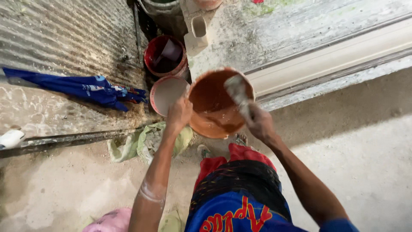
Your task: The person polishes a piece of crown molding using a sanding block, then mixes a material in a bucket with a small tool.
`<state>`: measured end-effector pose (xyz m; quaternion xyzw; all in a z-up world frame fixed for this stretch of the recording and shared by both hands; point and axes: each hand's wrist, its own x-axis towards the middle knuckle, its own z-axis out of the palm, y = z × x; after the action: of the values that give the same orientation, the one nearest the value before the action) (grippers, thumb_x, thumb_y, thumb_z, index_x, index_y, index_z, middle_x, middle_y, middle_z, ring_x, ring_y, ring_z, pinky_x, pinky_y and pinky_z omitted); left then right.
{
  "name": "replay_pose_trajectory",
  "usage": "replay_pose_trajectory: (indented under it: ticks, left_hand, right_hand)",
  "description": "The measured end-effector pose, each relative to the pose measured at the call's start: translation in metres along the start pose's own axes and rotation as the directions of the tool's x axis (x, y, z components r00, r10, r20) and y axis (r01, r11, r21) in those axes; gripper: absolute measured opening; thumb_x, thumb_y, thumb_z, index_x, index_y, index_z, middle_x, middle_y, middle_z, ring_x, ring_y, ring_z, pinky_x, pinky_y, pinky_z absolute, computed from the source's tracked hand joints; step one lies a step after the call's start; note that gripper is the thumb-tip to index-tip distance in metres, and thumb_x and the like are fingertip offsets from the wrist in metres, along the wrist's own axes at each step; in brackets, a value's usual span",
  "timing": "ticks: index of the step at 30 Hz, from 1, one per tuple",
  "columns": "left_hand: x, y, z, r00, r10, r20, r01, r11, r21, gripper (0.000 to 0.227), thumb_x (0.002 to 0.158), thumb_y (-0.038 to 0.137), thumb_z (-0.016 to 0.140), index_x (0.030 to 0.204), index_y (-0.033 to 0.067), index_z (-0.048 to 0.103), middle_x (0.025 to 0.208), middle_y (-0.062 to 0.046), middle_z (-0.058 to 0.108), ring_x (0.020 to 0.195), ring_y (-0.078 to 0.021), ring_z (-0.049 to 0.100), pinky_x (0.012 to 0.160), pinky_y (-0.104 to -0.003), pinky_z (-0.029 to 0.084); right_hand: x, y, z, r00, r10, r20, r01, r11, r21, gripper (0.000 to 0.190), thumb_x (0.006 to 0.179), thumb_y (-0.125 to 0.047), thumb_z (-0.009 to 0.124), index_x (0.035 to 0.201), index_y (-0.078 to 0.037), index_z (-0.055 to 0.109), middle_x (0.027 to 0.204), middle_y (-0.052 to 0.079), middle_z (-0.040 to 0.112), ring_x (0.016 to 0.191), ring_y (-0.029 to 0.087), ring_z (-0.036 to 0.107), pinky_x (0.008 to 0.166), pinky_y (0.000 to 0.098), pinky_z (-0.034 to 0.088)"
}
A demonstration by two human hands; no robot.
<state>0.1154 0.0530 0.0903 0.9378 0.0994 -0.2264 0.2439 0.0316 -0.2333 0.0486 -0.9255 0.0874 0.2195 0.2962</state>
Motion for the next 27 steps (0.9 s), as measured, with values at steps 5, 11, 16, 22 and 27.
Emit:
replay_pose_trajectory:
  ticks: [5, 11, 16, 22, 27]
  left_hand:
    - [-0.041, 0.003, 0.006, 0.997, 0.066, -0.033, -0.071, 0.974, -0.217, 0.049, 0.091, 0.026, 0.048, 0.128, 0.0013, 0.069, 0.110, -0.034, 0.071, 0.111, -0.0543, 0.065, 0.095, -0.064, 0.050]
    - [-0.034, -0.036, 0.040, 0.971, 0.177, -0.162, -0.210, 0.952, -0.221, 0.037, 0.098, 0.020, 0.050, 0.122, -0.0039, 0.066, 0.103, -0.035, 0.069, 0.102, -0.0558, 0.064, 0.087, -0.063, 0.053]
    - [-0.069, -0.005, 0.003, 0.957, 0.228, -0.180, -0.267, 0.936, -0.230, 0.036, 0.102, 0.020, 0.043, 0.123, -0.0017, 0.063, 0.096, -0.028, 0.070, 0.094, -0.0489, 0.069, 0.081, -0.059, 0.054]
    - [-0.085, 0.022, -0.027, 0.992, 0.105, -0.072, -0.125, 0.919, -0.374, 0.056, 0.100, 0.019, 0.047, 0.151, -0.0038, 0.042, 0.126, -0.036, 0.063, 0.118, -0.0535, 0.061, 0.097, -0.064, 0.048]
    - [-0.044, -0.017, 0.019, 0.992, 0.082, -0.093, -0.112, 0.913, -0.393, 0.056, 0.097, 0.024, 0.052, 0.148, 0.0004, 0.051, 0.133, -0.030, 0.062, 0.124, -0.0486, 0.061, 0.103, -0.059, 0.048]
  right_hand:
    - [0.001, -0.014, -0.040, 0.528, -0.100, -0.843, 0.728, 0.564, 0.389, 0.043, 0.108, -0.002, 0.048, 0.150, -0.005, 0.039, 0.078, 0.007, 0.067, 0.062, 0.017, 0.067, 0.056, 0.0296, 0.059]
    - [0.011, -0.017, -0.044, 0.990, -0.038, -0.135, 0.051, 0.994, 0.095, 0.049, 0.109, -0.037, 0.045, 0.147, -0.006, 0.043, 0.075, 0.020, 0.066, 0.067, 0.037, 0.067, 0.058, 0.0509, 0.047]
    - [-0.017, -0.040, -0.069, 0.682, -0.314, -0.660, 0.469, 0.881, 0.066, 0.033, 0.114, -0.018, 0.043, 0.143, -0.003, 0.047, 0.068, 0.004, 0.050, 0.053, 0.017, 0.050, 0.046, 0.0330, 0.038]
    - [0.005, -0.027, -0.054, 0.849, -0.275, -0.451, 0.286, 0.957, -0.044, 0.039, 0.109, -0.025, 0.053, 0.142, -0.006, 0.047, 0.058, 0.005, 0.055, 0.047, 0.020, 0.053, 0.045, 0.0348, 0.036]
    - [0.014, -0.061, -0.014, 0.722, -0.305, -0.621, 0.477, 0.869, 0.128, 0.048, 0.097, -0.029, 0.077, 0.140, -0.018, 0.059, 0.065, 0.019, 0.066, 0.060, 0.041, 0.067, 0.052, 0.0499, 0.049]
